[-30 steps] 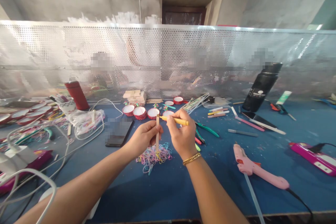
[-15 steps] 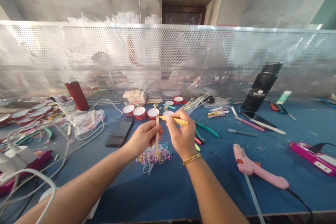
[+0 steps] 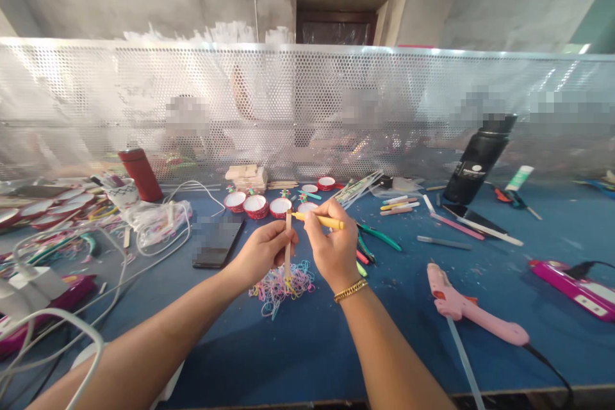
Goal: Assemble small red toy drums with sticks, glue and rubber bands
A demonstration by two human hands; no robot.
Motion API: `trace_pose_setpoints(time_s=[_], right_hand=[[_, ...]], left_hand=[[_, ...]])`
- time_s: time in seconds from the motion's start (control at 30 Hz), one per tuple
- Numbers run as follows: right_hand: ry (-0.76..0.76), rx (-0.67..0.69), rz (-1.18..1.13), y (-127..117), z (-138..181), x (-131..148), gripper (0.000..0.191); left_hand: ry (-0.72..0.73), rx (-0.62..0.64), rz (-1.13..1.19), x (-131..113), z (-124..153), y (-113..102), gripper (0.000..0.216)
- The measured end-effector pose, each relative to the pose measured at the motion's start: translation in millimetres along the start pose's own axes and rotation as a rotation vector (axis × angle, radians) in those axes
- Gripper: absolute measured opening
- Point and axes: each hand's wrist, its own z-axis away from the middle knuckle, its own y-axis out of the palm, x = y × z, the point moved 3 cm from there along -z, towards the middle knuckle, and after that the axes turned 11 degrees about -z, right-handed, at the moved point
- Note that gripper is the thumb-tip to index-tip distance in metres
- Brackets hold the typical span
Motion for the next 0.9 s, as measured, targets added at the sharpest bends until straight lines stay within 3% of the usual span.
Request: trace_pose_setpoints(time_s=[0.9], right_hand=[[0.005,0.016,0.009,2.3,-0.2,-0.2,0.020]], left_hand=[[-0.022,0.002,0.010,-2.8,1.1,2.2,0.024]])
